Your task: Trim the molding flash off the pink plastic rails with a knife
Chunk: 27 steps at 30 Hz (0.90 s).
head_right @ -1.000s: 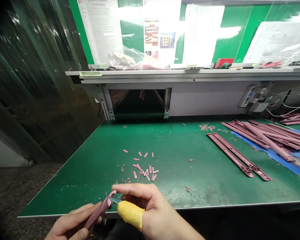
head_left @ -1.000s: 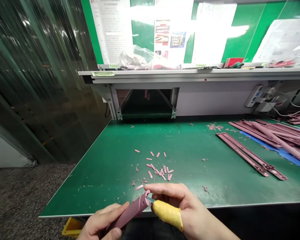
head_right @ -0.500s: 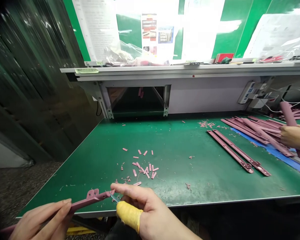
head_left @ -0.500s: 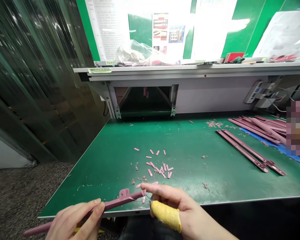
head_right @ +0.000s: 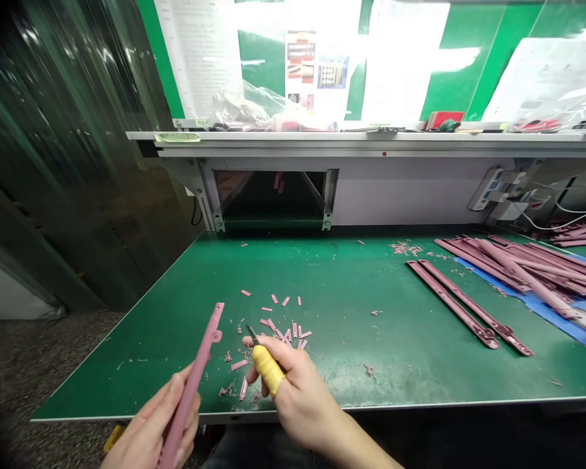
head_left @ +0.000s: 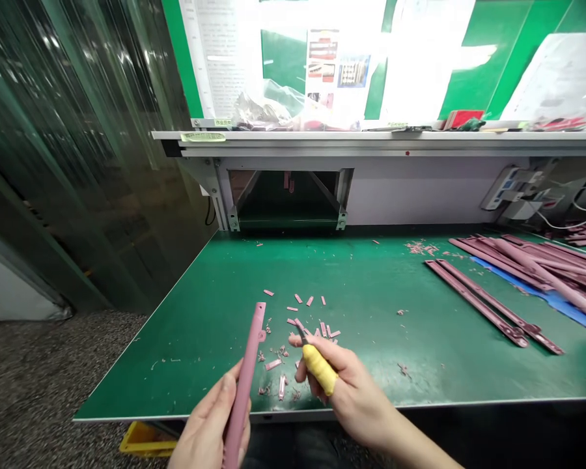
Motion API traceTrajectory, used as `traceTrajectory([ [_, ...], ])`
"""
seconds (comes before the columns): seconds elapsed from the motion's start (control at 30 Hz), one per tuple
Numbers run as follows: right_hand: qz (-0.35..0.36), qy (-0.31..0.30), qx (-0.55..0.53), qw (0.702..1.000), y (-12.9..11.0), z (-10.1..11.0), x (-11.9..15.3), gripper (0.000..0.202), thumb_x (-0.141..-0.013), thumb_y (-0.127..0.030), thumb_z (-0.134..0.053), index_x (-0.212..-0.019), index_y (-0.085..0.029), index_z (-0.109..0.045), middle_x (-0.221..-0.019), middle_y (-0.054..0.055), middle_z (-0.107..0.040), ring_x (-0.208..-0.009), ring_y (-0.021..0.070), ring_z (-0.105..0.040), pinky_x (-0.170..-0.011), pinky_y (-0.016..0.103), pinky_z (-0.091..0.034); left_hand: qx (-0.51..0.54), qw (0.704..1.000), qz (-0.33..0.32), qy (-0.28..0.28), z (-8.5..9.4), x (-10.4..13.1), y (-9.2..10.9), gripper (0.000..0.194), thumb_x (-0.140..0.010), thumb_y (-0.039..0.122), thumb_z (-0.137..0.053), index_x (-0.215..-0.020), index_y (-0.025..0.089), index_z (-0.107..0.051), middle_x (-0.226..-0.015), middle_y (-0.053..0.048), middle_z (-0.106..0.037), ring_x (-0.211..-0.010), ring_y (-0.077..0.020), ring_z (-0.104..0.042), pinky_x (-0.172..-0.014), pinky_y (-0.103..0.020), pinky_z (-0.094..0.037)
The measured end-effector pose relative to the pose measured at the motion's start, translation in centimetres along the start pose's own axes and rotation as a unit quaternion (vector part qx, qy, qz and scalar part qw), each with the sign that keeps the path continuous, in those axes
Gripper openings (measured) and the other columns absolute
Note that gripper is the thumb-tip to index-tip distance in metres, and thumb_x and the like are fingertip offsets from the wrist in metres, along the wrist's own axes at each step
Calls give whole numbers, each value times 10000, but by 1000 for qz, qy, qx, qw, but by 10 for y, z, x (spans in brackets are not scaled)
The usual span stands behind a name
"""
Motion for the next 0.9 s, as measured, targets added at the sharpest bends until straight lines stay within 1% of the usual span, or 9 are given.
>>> traceTrajectory([
  [0.1,92,36,143,985,-3,-4,-10,352,-970,-458,-406,-980,-203,-648,-775,12,-637,-683,130,-542,-631,236,-381,2,999,33,-29,-8,-9,-13,623,-779,592,-597,-1249,187,-541,-452,65,-414,-400,-65,-323,-378,-169,-249],
  [0.17,136,71,266,952,-7,-3,-18,445,-928,-563,-422,-917,-177,-643,-800,44,-654,-713,160,-568,-629,250,-365,6,998,39,-42,-12,-13,-21,588,-773,574,-618,-1216,191,-565,-429,69,-394,-394,-63,-301,-380,-173,-220],
  [0.3,149,93,457,872,-12,0,-33,578,-856,-706,-393,-738,-171,-578,-667,33,-601,-594,155,-517,-524,253,-263,50,996,54,-51,-17,-12,-31,515,-742,530,-680,-1125,191,-616,-473,82,-335,-421,-55,-259,-392,-180,-200],
  [0.4,153,76,508,844,-15,-1,-36,543,-875,-677,-399,-694,-180,-521,-644,11,-578,-553,137,-483,-495,256,-203,51,996,50,-61,-20,-9,-31,465,-747,521,-681,-1074,192,-639,-490,81,-328,-431,-54,-253,-393,-176,-208],
  [0.53,162,65,503,846,-16,-9,-24,521,-950,-597,-307,-704,-180,-500,-655,19,-578,-538,131,-470,-491,268,-167,44,995,17,-85,-26,-4,-19,417,-779,499,-657,-1052,183,-666,-468,78,-335,-411,-51,-267,-369,-158,-244],
  [0.63,192,56,479,855,-18,-26,-5,497,-969,-555,-294,-696,-187,-487,-630,10,-562,-521,131,-457,-489,278,-168,74,993,-16,-89,-31,-4,-6,369,-778,406,-696,-1084,201,-669,-566,50,-461,-460,-48,-381,-431,-142,-367],
  [0.77,238,20,451,860,-14,-67,29,403,-958,-466,-386,-686,-195,-509,-609,12,-560,-505,152,-469,-467,296,-188,77,993,-36,-87,-35,-14,10,333,-807,417,-661,-1066,207,-669,-559,56,-448,-437,-46,-383,-393,-144,-357],
  [0.83,264,-24,439,859,-6,-93,49,367,-956,-372,-424,-651,-196,-527,-570,15,-557,-468,156,-463,-438,299,-185,80,993,-48,-76,-35,-23,20,307,-809,433,-653,-1028,217,-666,-554,67,-423,-405,-38,-354,-346,-143,-312],
  [0.9,265,-85,393,877,7,-113,69,396,-969,-323,-416,-618,-196,-548,-522,6,-550,-423,139,-440,-403,279,-201,87,992,-62,-63,-32,-32,30,279,-815,444,-641,-991,229,-654,-575,70,-420,-398,-33,-354,-333,-140,-307],
])
Point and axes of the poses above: each hand's wrist, its own x-axis away from the middle knuckle, its own z-axis out of the back of the hand, y = z × x, the point moved 7 cm from there along -x, towards the middle knuckle
